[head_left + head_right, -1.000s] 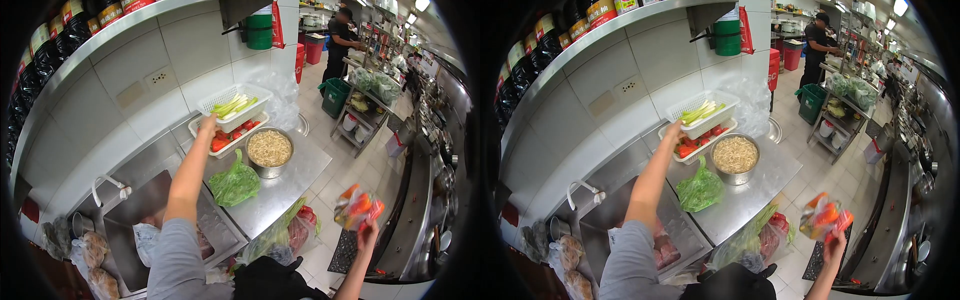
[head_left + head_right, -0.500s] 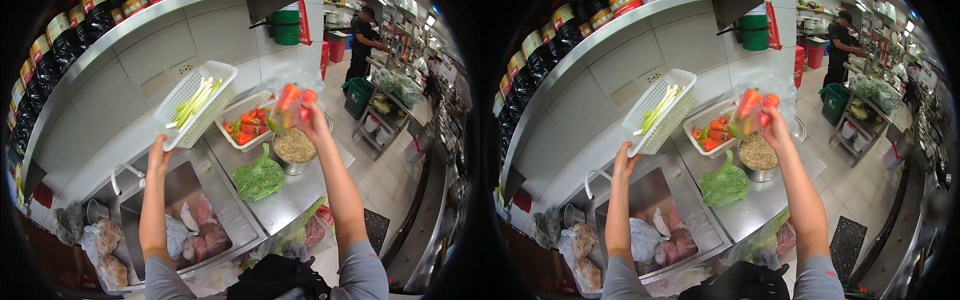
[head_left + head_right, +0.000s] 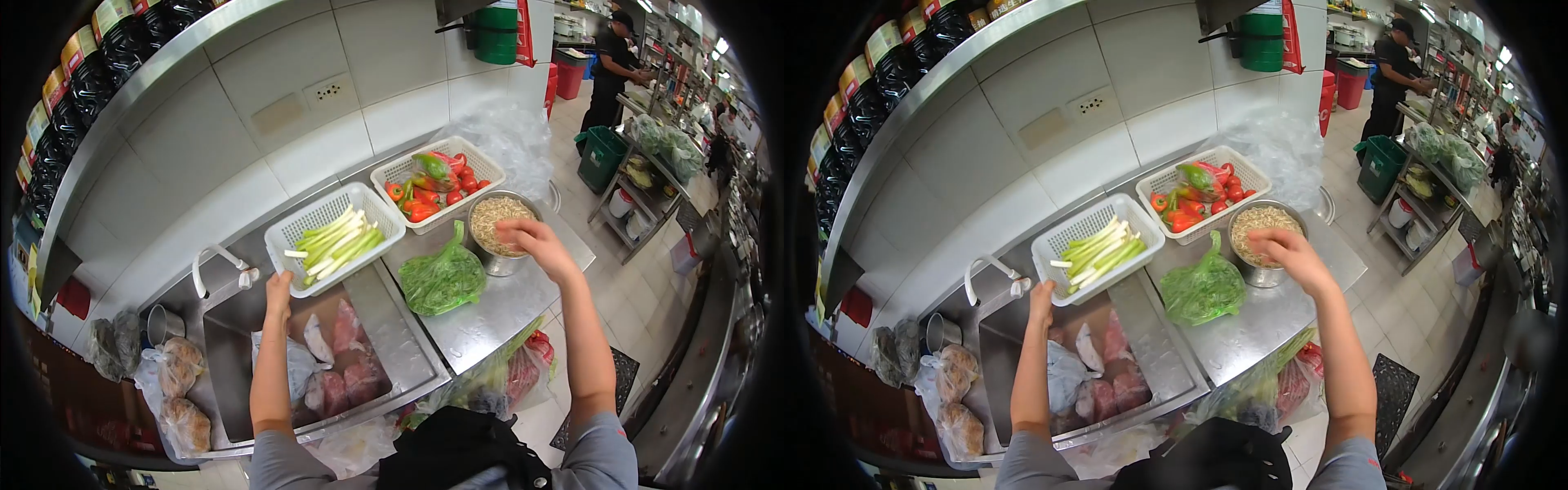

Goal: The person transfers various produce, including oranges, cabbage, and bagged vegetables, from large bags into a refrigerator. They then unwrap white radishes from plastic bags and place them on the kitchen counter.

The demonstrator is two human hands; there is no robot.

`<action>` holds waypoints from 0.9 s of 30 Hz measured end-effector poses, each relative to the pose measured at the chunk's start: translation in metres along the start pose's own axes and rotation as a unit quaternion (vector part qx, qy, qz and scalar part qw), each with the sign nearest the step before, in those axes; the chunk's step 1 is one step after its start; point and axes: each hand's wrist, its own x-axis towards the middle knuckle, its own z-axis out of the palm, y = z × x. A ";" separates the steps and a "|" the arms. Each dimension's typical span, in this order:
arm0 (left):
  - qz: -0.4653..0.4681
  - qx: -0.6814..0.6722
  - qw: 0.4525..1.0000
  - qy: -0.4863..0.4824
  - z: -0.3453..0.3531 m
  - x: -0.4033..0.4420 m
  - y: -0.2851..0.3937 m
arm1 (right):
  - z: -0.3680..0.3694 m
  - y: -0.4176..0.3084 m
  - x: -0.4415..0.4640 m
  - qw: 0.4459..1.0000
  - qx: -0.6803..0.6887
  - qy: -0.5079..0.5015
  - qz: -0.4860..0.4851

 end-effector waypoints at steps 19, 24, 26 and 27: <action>-0.069 -0.274 0.957 -0.061 0.047 0.086 -0.098 | -0.040 0.014 -0.156 0.973 0.058 0.204 0.087; -0.106 -0.147 0.983 -0.032 0.059 0.031 -0.060 | -0.019 0.006 -0.150 0.987 0.048 0.137 0.073; -0.064 -0.082 0.994 -0.029 0.062 0.033 -0.068 | -0.020 0.003 -0.160 0.987 0.038 0.139 0.077; -0.069 -0.107 0.991 -0.044 0.063 0.040 -0.067 | -0.021 0.002 -0.165 0.986 0.029 0.143 0.078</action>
